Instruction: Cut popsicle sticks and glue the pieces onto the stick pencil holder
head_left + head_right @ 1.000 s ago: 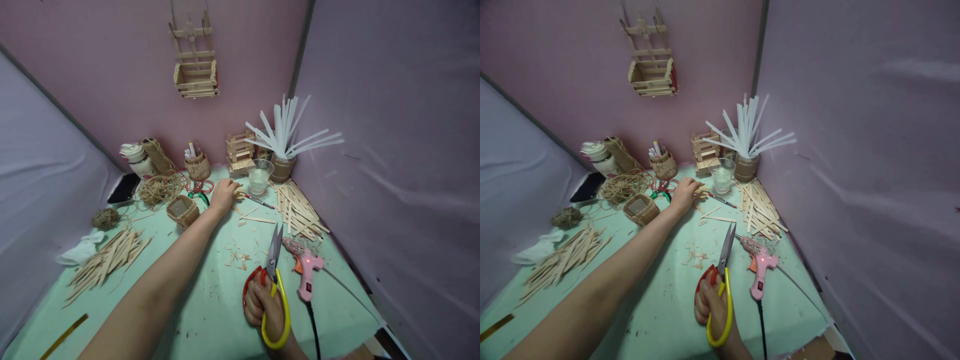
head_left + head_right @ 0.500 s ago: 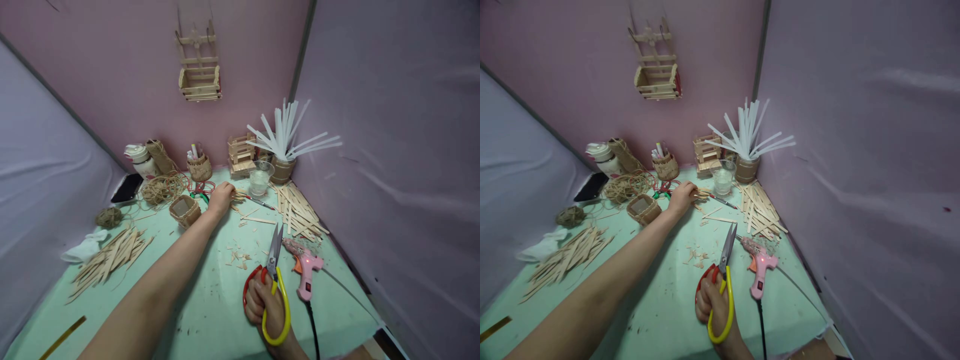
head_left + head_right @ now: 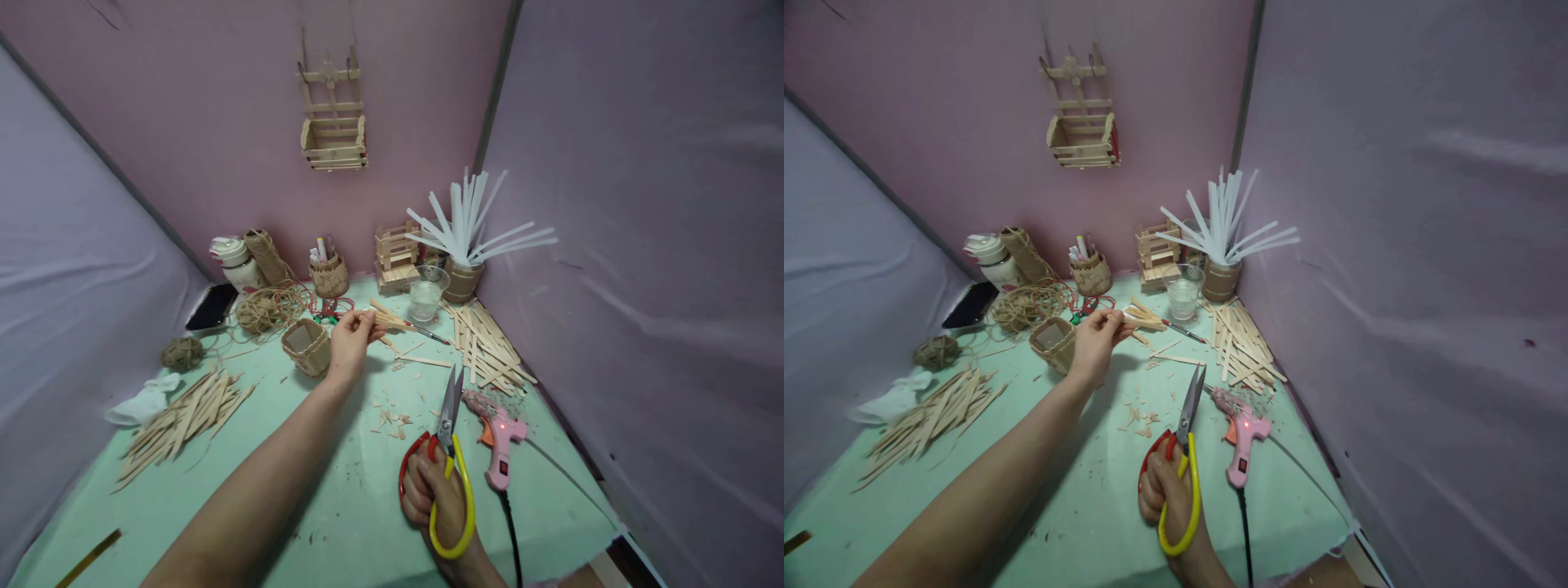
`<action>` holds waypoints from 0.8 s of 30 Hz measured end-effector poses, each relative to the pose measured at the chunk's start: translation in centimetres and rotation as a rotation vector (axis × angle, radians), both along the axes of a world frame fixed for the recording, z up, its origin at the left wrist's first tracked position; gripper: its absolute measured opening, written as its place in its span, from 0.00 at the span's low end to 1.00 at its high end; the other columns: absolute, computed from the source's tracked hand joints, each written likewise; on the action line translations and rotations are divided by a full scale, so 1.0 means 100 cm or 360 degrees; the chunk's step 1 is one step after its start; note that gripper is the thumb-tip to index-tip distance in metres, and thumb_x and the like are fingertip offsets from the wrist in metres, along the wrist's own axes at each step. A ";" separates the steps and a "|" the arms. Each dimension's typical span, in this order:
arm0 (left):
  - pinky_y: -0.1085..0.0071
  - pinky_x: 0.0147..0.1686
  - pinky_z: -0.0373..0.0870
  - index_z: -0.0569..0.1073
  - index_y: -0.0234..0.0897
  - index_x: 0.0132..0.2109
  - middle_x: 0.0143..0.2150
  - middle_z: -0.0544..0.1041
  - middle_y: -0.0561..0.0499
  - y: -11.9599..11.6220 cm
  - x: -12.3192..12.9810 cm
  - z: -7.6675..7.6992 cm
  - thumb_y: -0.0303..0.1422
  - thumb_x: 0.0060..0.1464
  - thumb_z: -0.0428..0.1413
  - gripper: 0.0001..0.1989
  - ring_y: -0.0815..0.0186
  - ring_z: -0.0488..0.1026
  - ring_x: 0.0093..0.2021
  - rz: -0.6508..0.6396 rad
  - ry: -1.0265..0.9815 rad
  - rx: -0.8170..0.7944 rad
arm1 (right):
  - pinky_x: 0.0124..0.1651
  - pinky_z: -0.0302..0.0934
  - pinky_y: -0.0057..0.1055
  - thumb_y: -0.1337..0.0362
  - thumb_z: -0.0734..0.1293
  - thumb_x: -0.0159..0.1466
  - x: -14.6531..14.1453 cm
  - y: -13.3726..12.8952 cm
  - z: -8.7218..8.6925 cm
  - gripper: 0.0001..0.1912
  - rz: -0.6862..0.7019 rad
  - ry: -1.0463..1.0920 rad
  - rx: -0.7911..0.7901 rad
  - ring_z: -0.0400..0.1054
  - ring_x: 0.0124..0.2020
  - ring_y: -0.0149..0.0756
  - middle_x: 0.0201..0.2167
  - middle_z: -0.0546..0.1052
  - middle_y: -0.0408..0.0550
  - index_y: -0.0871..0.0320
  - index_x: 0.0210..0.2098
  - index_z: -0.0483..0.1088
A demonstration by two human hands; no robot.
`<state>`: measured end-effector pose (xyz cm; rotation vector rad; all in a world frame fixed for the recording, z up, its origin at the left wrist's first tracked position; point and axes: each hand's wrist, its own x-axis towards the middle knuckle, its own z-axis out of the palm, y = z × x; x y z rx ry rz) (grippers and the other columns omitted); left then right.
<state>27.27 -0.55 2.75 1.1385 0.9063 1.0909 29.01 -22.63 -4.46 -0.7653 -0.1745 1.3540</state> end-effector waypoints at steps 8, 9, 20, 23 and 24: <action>0.82 0.32 0.74 0.70 0.31 0.29 0.27 0.75 0.50 -0.045 -0.042 0.000 0.27 0.53 0.59 0.07 0.75 0.75 0.28 -0.0120 -0.0210 -0.0773 | 0.13 0.33 0.15 0.49 0.72 0.52 -0.001 0.002 0.007 0.30 0.0012 -0.0041 -0.0044 0.33 0.13 0.18 0.14 0.47 0.27 0.53 0.24 0.45; 0.83 0.32 0.74 0.70 0.31 0.29 0.27 0.75 0.50 -0.049 -0.047 -0.001 0.26 0.53 0.59 0.07 0.75 0.75 0.28 -0.0139 -0.0222 -0.0819 | 0.13 0.33 0.15 0.50 0.72 0.52 -0.001 0.002 0.008 0.29 0.0014 -0.0060 -0.0059 0.33 0.13 0.18 0.14 0.47 0.27 0.53 0.24 0.46; 0.79 0.34 0.74 0.69 0.34 0.33 0.28 0.74 0.53 -0.095 -0.079 -0.015 0.31 0.42 0.67 0.14 0.72 0.76 0.30 -0.0492 -0.0190 -0.0972 | 0.18 0.47 0.24 0.49 0.70 0.55 0.026 0.003 0.054 0.20 -0.0612 -0.1267 -0.0540 0.52 0.17 0.25 0.17 0.60 0.35 0.56 0.28 0.60; 0.77 0.34 0.73 0.69 0.36 0.35 0.30 0.74 0.53 -0.104 -0.082 -0.019 0.33 0.42 0.67 0.16 0.70 0.77 0.32 -0.0594 -0.0179 -0.0929 | 0.19 0.49 0.27 0.49 0.71 0.53 0.032 0.002 0.061 0.20 -0.0613 -0.1466 -0.0619 0.54 0.17 0.28 0.17 0.63 0.37 0.56 0.27 0.62; 0.76 0.34 0.73 0.69 0.36 0.35 0.30 0.74 0.53 -0.107 -0.083 -0.019 0.34 0.42 0.67 0.16 0.69 0.77 0.32 -0.0626 -0.0169 -0.0914 | 0.19 0.49 0.27 0.49 0.72 0.53 0.033 0.002 0.062 0.20 -0.0615 -0.1501 -0.0624 0.55 0.17 0.29 0.16 0.64 0.38 0.55 0.26 0.62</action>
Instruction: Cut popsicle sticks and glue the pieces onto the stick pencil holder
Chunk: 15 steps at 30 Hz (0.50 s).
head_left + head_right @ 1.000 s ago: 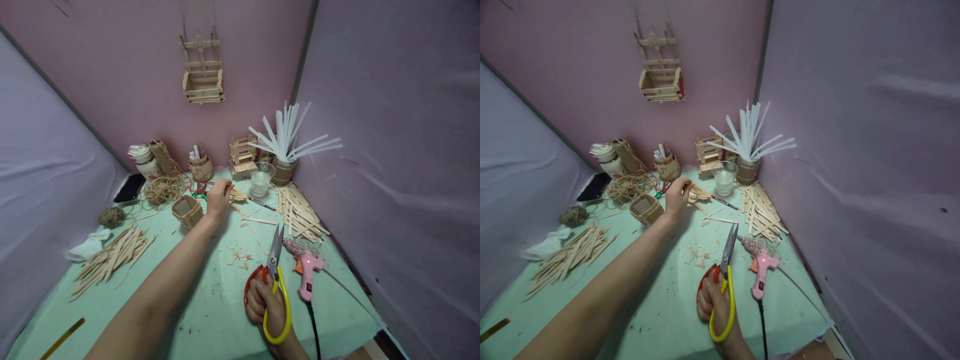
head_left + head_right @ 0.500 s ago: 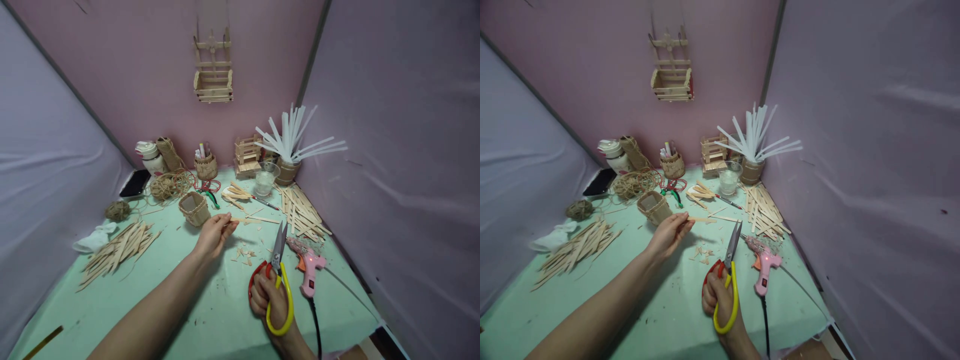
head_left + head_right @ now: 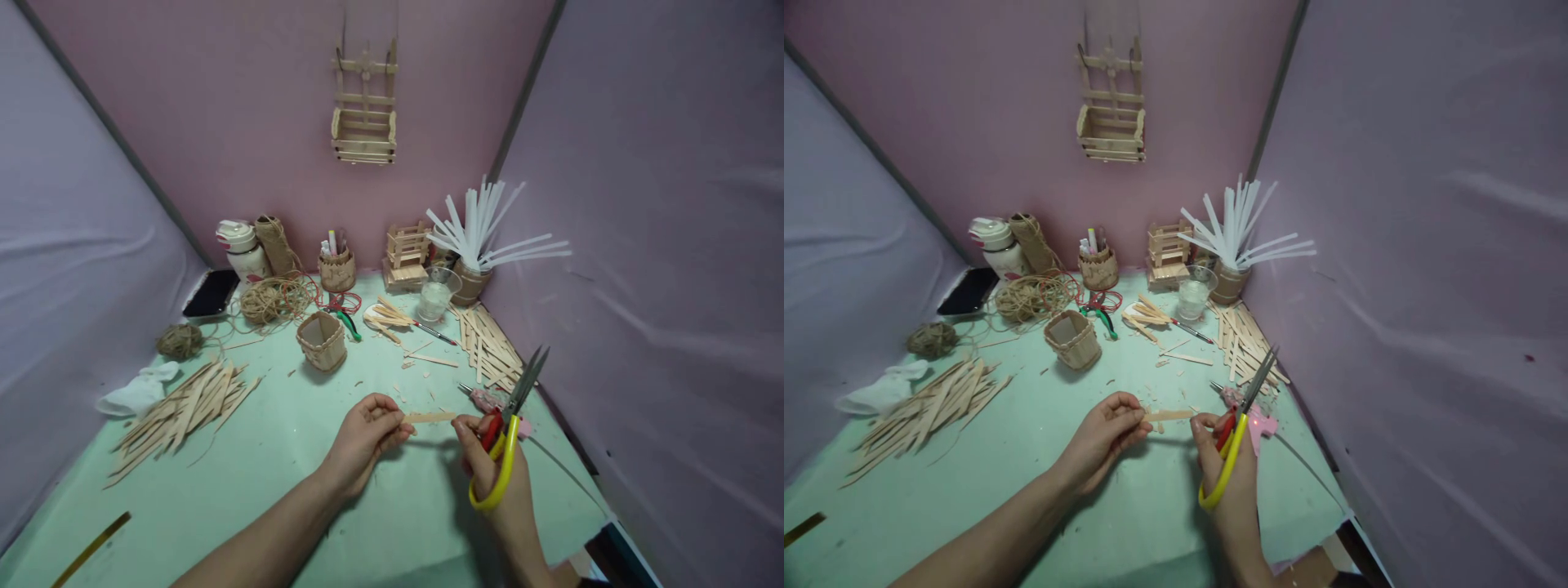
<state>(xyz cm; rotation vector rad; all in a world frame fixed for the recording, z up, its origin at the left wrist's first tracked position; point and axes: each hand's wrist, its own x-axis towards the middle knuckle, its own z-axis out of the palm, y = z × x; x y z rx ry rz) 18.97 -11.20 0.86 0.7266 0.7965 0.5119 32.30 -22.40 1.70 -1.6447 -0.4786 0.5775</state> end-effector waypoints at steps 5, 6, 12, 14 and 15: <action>0.74 0.34 0.71 0.69 0.35 0.32 0.28 0.74 0.52 -0.007 -0.005 0.002 0.36 0.41 0.66 0.15 0.69 0.76 0.31 -0.0100 0.0071 0.0065 | 0.19 0.49 0.28 0.47 0.72 0.52 -0.002 0.001 -0.003 0.21 0.0007 -0.0044 -0.0048 0.55 0.16 0.29 0.16 0.64 0.38 0.54 0.25 0.60; 0.74 0.34 0.71 0.69 0.35 0.32 0.28 0.74 0.52 -0.007 -0.006 0.003 0.36 0.41 0.66 0.15 0.68 0.76 0.31 -0.0122 0.0097 0.0077 | 0.19 0.49 0.28 0.47 0.72 0.51 -0.003 0.001 -0.002 0.21 0.0011 -0.0038 -0.0056 0.54 0.16 0.29 0.15 0.63 0.37 0.54 0.25 0.60; 0.73 0.29 0.66 0.73 0.34 0.35 0.28 0.75 0.51 -0.006 -0.011 0.004 0.35 0.42 0.63 0.13 0.67 0.74 0.29 -0.0695 0.0150 0.0249 | 0.17 0.47 0.26 0.48 0.71 0.52 0.000 -0.002 0.003 0.21 0.0168 0.0003 -0.0077 0.52 0.15 0.26 0.18 0.65 0.38 0.55 0.26 0.59; 0.74 0.31 0.64 0.75 0.34 0.35 0.29 0.75 0.51 -0.006 -0.012 0.004 0.35 0.45 0.62 0.11 0.69 0.72 0.30 -0.0828 0.0179 0.0386 | 0.17 0.47 0.26 0.50 0.71 0.52 0.000 -0.004 0.003 0.19 0.0261 -0.0053 -0.0163 0.52 0.15 0.26 0.19 0.66 0.39 0.55 0.26 0.61; 0.74 0.33 0.64 0.76 0.34 0.35 0.29 0.76 0.51 -0.007 -0.013 0.004 0.35 0.46 0.61 0.10 0.69 0.71 0.31 -0.0844 0.0185 0.0453 | 0.18 0.48 0.26 0.50 0.71 0.52 -0.001 -0.006 0.004 0.18 0.0305 -0.0099 -0.0207 0.53 0.16 0.27 0.20 0.66 0.40 0.56 0.26 0.61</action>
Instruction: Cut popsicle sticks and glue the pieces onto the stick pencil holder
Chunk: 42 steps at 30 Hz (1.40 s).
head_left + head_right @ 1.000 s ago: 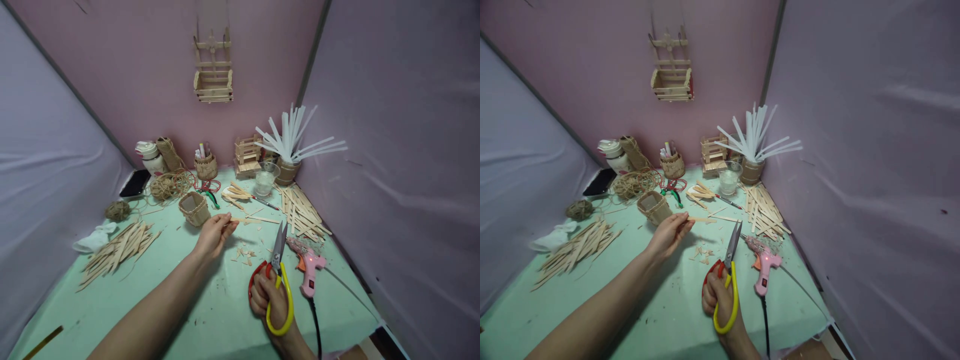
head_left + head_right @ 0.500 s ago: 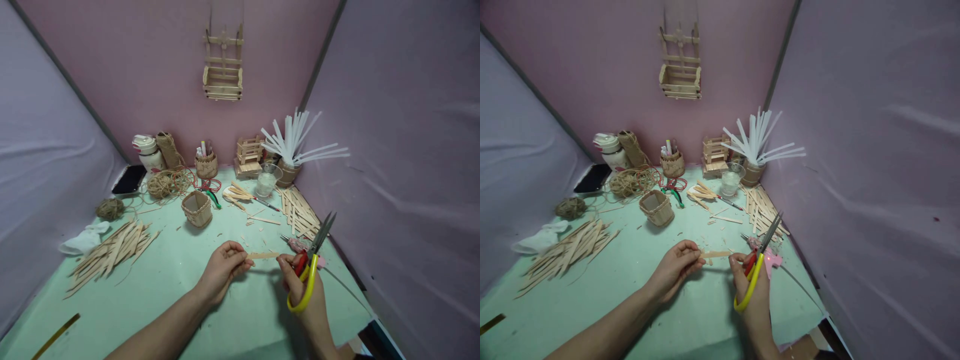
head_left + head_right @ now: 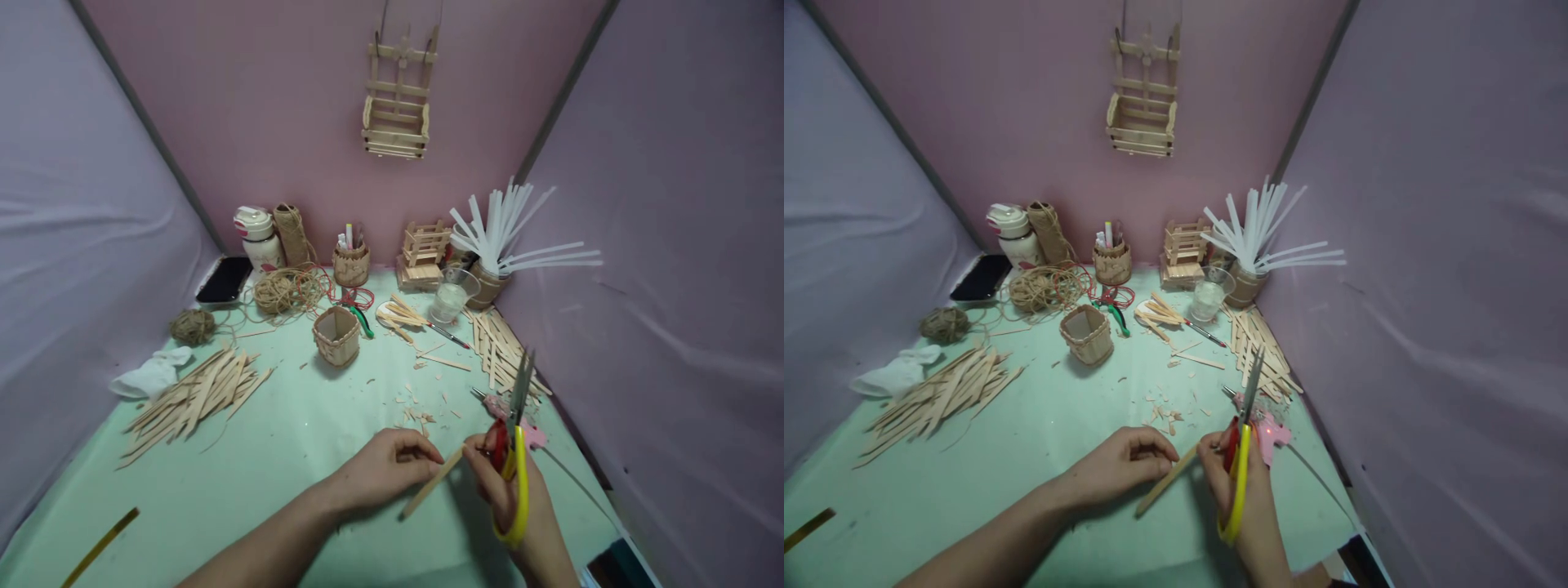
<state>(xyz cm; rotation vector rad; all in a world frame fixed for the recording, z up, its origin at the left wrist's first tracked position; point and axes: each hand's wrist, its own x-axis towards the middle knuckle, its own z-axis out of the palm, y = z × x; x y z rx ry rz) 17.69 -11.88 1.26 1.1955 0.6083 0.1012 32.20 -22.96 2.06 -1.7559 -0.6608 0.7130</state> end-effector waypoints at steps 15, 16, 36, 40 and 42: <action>0.75 0.24 0.63 0.75 0.34 0.31 0.22 0.69 0.55 -0.002 -0.001 -0.005 0.37 0.43 0.62 0.10 0.72 0.65 0.22 0.0151 0.0095 0.0034 | 0.24 0.54 0.27 0.48 0.67 0.57 -0.010 -0.012 -0.021 0.18 0.0190 -0.0126 -0.0083 0.57 0.21 0.30 0.21 0.64 0.39 0.55 0.28 0.62; 0.74 0.24 0.64 0.75 0.33 0.32 0.24 0.70 0.54 -0.001 -0.002 -0.004 0.37 0.43 0.62 0.11 0.71 0.66 0.23 0.0244 0.0082 -0.0004 | 0.24 0.53 0.27 0.47 0.66 0.58 -0.010 -0.017 -0.019 0.18 0.0245 -0.0105 -0.0073 0.55 0.21 0.29 0.21 0.63 0.38 0.55 0.29 0.62; 0.75 0.28 0.68 0.71 0.35 0.34 0.27 0.70 0.54 -0.015 -0.008 -0.010 0.37 0.49 0.60 0.10 0.72 0.68 0.27 0.0355 0.0048 -0.0059 | 0.32 0.52 0.29 0.62 0.64 0.58 -0.027 -0.049 0.031 0.09 0.0967 0.0017 -0.1015 0.61 0.29 0.33 0.28 0.69 0.41 0.55 0.34 0.57; 0.75 0.28 0.67 0.70 0.34 0.33 0.26 0.71 0.54 -0.013 -0.008 -0.011 0.37 0.49 0.60 0.10 0.72 0.68 0.26 0.0352 0.0076 -0.0045 | 0.33 0.51 0.30 0.60 0.63 0.58 -0.026 -0.041 0.037 0.11 0.1033 0.0012 -0.1131 0.60 0.30 0.34 0.29 0.67 0.41 0.55 0.34 0.55; 0.74 0.29 0.67 0.70 0.34 0.33 0.26 0.71 0.54 -0.012 -0.008 -0.011 0.36 0.49 0.60 0.10 0.72 0.69 0.26 0.0351 0.0085 -0.0045 | 0.33 0.51 0.31 0.60 0.63 0.58 -0.026 -0.039 0.037 0.11 0.1044 0.0032 -0.1130 0.59 0.31 0.34 0.29 0.67 0.41 0.54 0.34 0.54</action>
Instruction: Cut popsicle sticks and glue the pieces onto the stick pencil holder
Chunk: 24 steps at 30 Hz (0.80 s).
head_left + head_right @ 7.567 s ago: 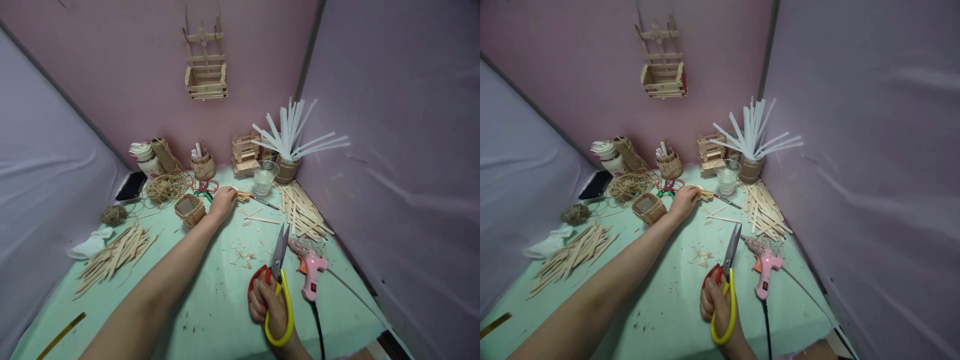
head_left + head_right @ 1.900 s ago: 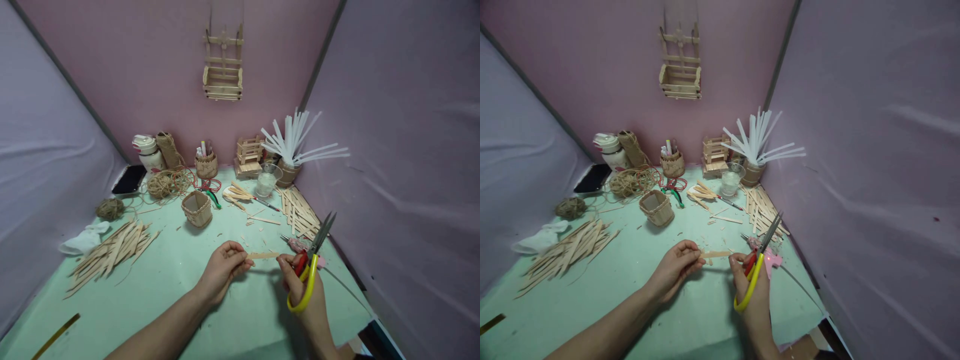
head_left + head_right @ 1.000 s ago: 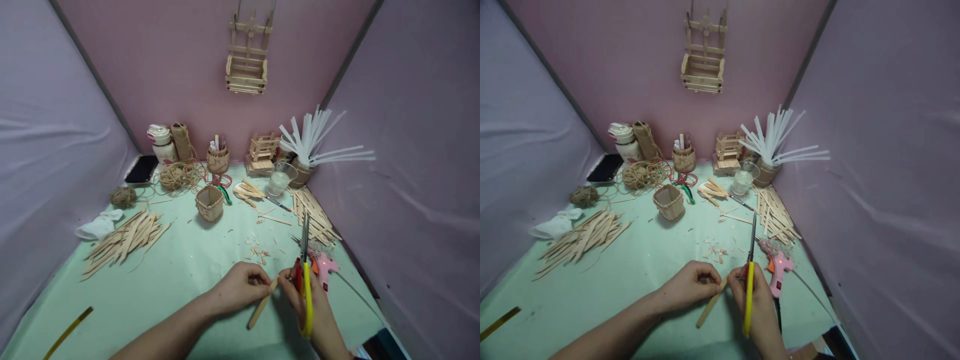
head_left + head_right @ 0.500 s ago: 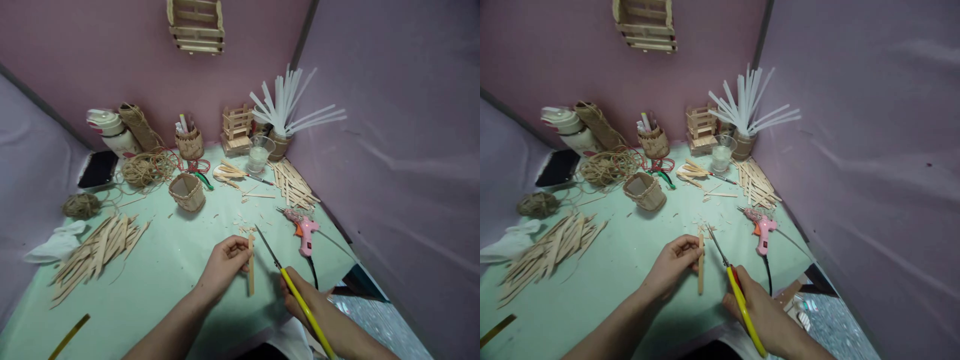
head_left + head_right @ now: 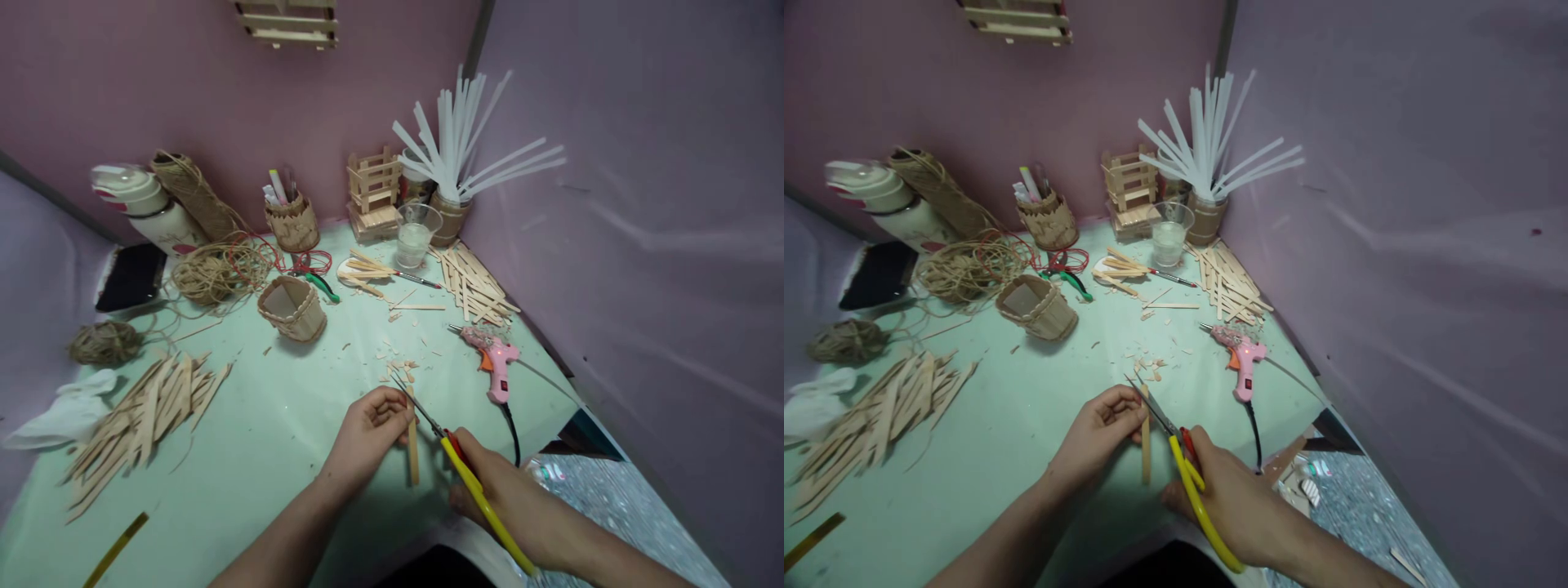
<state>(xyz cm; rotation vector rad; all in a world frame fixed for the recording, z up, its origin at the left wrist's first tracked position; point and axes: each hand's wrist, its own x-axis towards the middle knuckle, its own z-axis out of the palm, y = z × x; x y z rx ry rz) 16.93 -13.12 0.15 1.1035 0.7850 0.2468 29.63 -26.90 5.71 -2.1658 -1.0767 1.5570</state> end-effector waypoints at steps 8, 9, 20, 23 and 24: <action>0.73 0.30 0.67 0.69 0.34 0.33 0.24 0.70 0.55 0.003 0.001 0.000 0.34 0.48 0.60 0.09 0.71 0.70 0.24 -0.0047 0.0025 -0.0012 | 0.34 0.53 0.31 0.57 0.61 0.61 0.003 0.004 -0.002 0.10 0.0024 0.0135 0.0059 0.60 0.31 0.34 0.30 0.67 0.42 0.55 0.35 0.55; 0.73 0.30 0.67 0.69 0.34 0.33 0.24 0.70 0.55 0.003 0.001 0.000 0.34 0.47 0.60 0.09 0.71 0.70 0.25 -0.0045 0.0024 -0.0022 | 0.35 0.54 0.32 0.56 0.61 0.62 0.003 0.005 -0.001 0.11 0.0022 0.0164 0.0076 0.60 0.32 0.35 0.31 0.68 0.43 0.55 0.36 0.55; 0.73 0.29 0.66 0.70 0.34 0.33 0.23 0.71 0.54 0.005 -0.002 -0.001 0.35 0.47 0.59 0.09 0.71 0.69 0.24 -0.0081 0.0121 -0.0139 | 0.38 0.59 0.32 0.42 0.58 0.63 0.005 0.006 -0.007 0.22 0.0016 0.0283 0.0151 0.61 0.33 0.36 0.32 0.69 0.46 0.56 0.36 0.61; 0.74 0.29 0.65 0.71 0.33 0.33 0.22 0.70 0.54 0.006 -0.003 -0.003 0.34 0.48 0.59 0.08 0.71 0.69 0.24 -0.0118 0.0134 -0.0163 | 0.35 0.58 0.30 0.39 0.56 0.62 0.005 0.006 -0.007 0.26 0.0012 0.0320 0.0148 0.59 0.31 0.33 0.31 0.67 0.44 0.56 0.36 0.61; 0.74 0.29 0.65 0.71 0.33 0.32 0.21 0.70 0.54 0.006 -0.003 -0.004 0.34 0.48 0.59 0.08 0.71 0.68 0.24 -0.0129 0.0139 -0.0171 | 0.33 0.57 0.29 0.38 0.55 0.62 0.005 0.007 -0.006 0.26 0.0008 0.0321 0.0127 0.58 0.30 0.32 0.30 0.65 0.43 0.57 0.36 0.61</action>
